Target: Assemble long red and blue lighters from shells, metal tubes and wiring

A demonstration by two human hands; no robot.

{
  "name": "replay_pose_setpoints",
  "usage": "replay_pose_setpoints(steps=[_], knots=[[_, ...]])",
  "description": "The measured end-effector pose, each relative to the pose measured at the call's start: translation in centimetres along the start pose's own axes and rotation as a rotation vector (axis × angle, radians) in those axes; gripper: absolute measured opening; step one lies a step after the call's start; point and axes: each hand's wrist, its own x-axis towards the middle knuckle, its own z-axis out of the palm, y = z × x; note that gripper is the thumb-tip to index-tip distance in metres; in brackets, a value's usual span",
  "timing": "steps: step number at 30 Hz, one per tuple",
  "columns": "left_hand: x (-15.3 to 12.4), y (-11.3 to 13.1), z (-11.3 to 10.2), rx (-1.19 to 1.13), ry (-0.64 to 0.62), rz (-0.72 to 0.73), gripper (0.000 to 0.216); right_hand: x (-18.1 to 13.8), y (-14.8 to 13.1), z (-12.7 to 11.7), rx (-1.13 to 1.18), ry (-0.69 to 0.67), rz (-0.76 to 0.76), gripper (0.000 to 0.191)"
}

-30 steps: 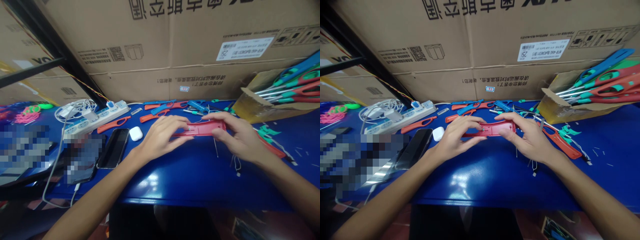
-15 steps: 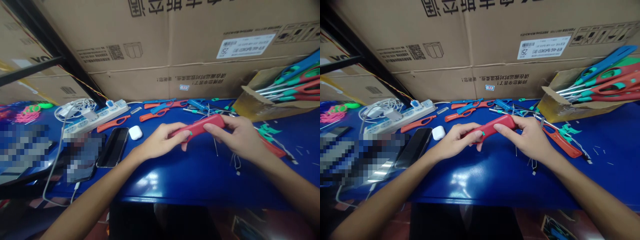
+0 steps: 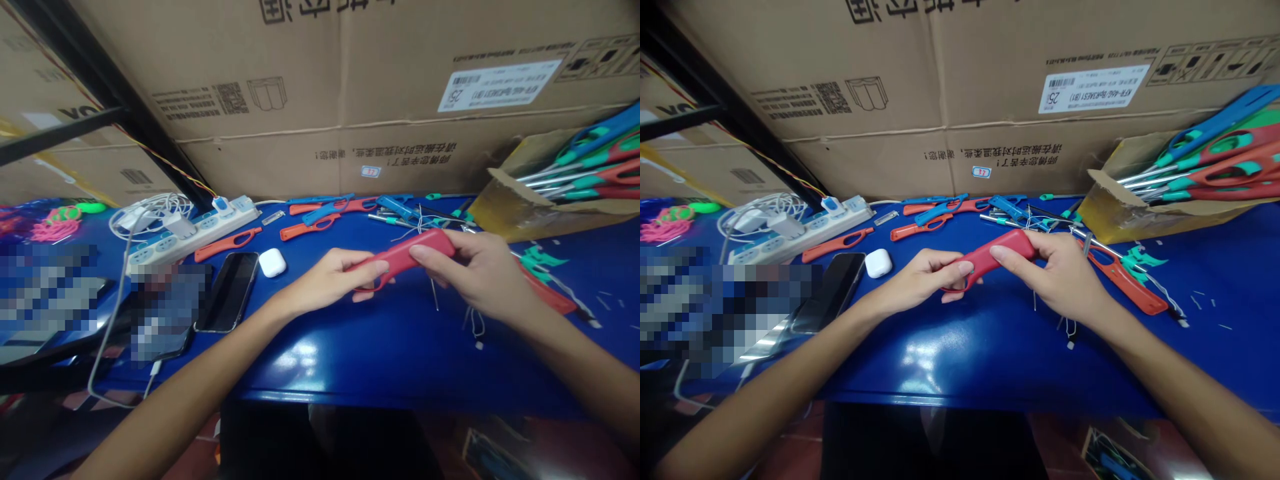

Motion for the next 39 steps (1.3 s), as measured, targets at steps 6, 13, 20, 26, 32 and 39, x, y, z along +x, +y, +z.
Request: replay_pose_setpoints(steps=[6,13,20,26,32,39], knots=[[0.0,0.0,-0.2,0.052,0.005,-0.003,0.037,0.0,0.4,0.3,0.011,-0.003,0.010,0.041],[-0.3,-0.1,0.3,0.152,0.089,-0.040,0.036,0.1,0.5,0.3,-0.009,-0.005,-0.004,0.043],[-0.4,0.1,-0.4,0.607,0.113,0.057,0.046,0.3,1.5,0.2,0.020,-0.073,0.052,0.043],[-0.3,-0.1,-1.1,0.907,0.084,0.116,0.049,0.6,2.0,0.5,-0.037,-0.108,0.039,0.039],[0.3,-2.5,-3.0,1.172,0.279,0.206,0.044,1.6,3.7,-0.1,-0.175,-0.163,-0.134,0.030],[5.6,-3.5,-4.7,1.615,0.263,0.170,0.033,2.4,7.3,-0.6,-0.297,-0.300,-0.222,0.033]])
